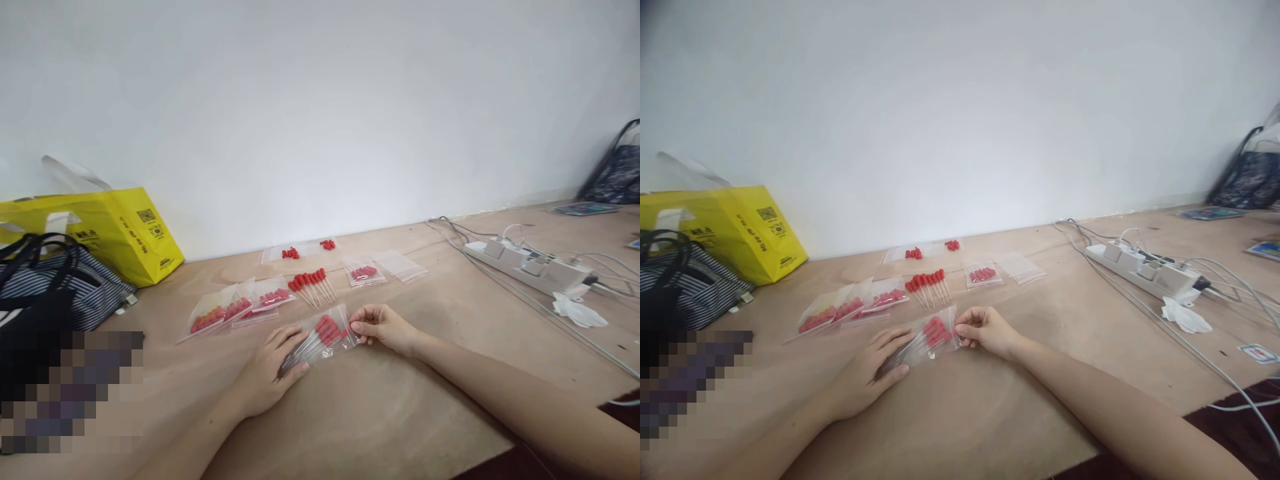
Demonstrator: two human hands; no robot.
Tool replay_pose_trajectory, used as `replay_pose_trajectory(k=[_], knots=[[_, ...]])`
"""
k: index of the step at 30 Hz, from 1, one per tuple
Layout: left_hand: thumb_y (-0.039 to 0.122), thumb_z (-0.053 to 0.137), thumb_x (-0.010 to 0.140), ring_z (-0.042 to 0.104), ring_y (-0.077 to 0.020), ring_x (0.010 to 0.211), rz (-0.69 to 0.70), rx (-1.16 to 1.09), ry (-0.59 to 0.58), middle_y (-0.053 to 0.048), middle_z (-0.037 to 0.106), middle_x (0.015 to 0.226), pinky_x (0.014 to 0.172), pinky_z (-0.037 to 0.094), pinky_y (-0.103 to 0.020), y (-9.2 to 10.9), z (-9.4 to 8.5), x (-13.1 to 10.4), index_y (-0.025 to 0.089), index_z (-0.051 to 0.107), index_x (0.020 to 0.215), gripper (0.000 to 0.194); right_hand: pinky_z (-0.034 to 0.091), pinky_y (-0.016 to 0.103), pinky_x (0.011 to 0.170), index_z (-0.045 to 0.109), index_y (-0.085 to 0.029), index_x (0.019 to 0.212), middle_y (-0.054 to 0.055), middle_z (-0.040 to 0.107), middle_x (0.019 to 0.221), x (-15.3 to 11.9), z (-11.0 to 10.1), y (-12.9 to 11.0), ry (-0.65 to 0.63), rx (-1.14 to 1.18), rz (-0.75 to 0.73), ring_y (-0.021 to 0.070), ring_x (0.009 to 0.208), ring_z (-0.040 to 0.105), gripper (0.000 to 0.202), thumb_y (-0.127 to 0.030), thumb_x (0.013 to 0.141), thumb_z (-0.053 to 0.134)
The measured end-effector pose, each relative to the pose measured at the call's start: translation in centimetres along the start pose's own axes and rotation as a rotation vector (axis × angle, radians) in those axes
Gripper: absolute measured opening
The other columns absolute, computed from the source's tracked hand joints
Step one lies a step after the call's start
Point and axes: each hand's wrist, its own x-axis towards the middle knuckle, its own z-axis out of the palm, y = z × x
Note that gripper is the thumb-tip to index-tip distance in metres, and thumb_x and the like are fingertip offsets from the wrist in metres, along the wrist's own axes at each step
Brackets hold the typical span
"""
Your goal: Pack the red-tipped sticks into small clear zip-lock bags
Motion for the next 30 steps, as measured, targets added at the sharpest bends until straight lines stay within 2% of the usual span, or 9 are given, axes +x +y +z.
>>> replay_pose_trajectory(k=[4, 7, 10, 13, 19, 22, 30], knots=[[0.031, 0.045, 0.083, 0.041, -0.0249, 0.113, 0.005, -0.004, 0.004, -0.006, 0.045, 0.124, 0.094, 0.036, -0.042, 0.0, 0.0, 0.0, 0.023, 0.043, 0.121, 0.039, 0.035, 0.016, 0.038, 0.061, -0.013, 0.076, -0.004, 0.055, 0.048, 0.4, -0.3, -0.3, -0.083, -0.130, 0.037, 0.0049, 0.038, 0.047, 0.035, -0.041, 0.057, 0.068], [0.031, 0.045, 0.083, 0.041, -0.0246, 0.113, 0.013, -0.004, 0.018, -0.006, 0.045, 0.124, 0.094, 0.036, -0.042, 0.1, 0.0, 0.0, 0.024, 0.043, 0.121, 0.039, 0.031, 0.015, 0.033, 0.062, -0.014, 0.081, -0.001, 0.063, 0.064, 0.4, -0.3, -0.7, -0.170, -0.169, 0.054, 0.0017, 0.033, 0.042, 0.036, -0.040, 0.057, 0.068], [0.031, 0.046, 0.083, 0.041, -0.0246, 0.113, 0.014, -0.008, 0.018, -0.006, 0.045, 0.125, 0.094, 0.035, -0.042, 0.1, 0.0, 0.0, 0.024, 0.043, 0.121, 0.039, 0.030, 0.014, 0.030, 0.061, -0.014, 0.081, 0.002, 0.065, 0.077, 0.6, -0.2, -0.9, -0.193, -0.165, 0.085, 0.0011, 0.034, 0.042, 0.037, -0.035, 0.052, 0.072], [0.031, 0.046, 0.082, 0.040, -0.0245, 0.113, 0.009, -0.006, 0.018, -0.007, 0.045, 0.124, 0.094, 0.035, -0.042, 0.0, 0.1, 0.0, 0.023, 0.043, 0.121, 0.039, 0.032, 0.013, 0.031, 0.060, -0.014, 0.076, 0.002, 0.064, 0.074, 1.0, 0.0, -0.8, -0.193, -0.161, 0.064, 0.0032, 0.041, 0.046, 0.035, -0.032, 0.049, 0.074], [0.032, 0.046, 0.083, 0.040, -0.0241, 0.114, 0.006, -0.018, 0.029, -0.006, 0.045, 0.124, 0.095, 0.034, -0.042, -0.1, 0.3, -0.1, 0.023, 0.043, 0.121, 0.040, 0.034, 0.015, 0.037, 0.057, -0.015, 0.069, -0.003, 0.057, 0.060, 1.6, 0.5, -0.5, -0.186, -0.244, -0.004, 0.0047, 0.045, 0.046, 0.032, -0.034, 0.049, 0.073], [0.032, 0.047, 0.082, 0.040, -0.0242, 0.113, 0.002, -0.014, 0.023, -0.007, 0.045, 0.124, 0.095, 0.034, -0.043, 0.0, 0.2, 0.0, 0.023, 0.043, 0.121, 0.040, 0.035, 0.016, 0.042, 0.057, -0.015, 0.065, -0.003, 0.055, 0.058, 1.6, 0.8, -0.3, -0.170, -0.299, -0.097, 0.0059, 0.049, 0.047, 0.029, -0.031, 0.048, 0.074], [0.033, 0.047, 0.082, 0.040, -0.0239, 0.114, -0.005, -0.016, 0.035, -0.006, 0.045, 0.125, 0.095, 0.035, -0.042, -0.1, 0.3, 0.0, 0.023, 0.040, 0.123, 0.043, 0.027, 0.018, 0.042, 0.059, -0.017, 0.059, -0.004, 0.053, 0.052, 0.9, 1.9, -0.7, 0.025, -0.745, -0.195, 0.0069, 0.047, 0.044, 0.028, -0.039, 0.048, 0.073]])
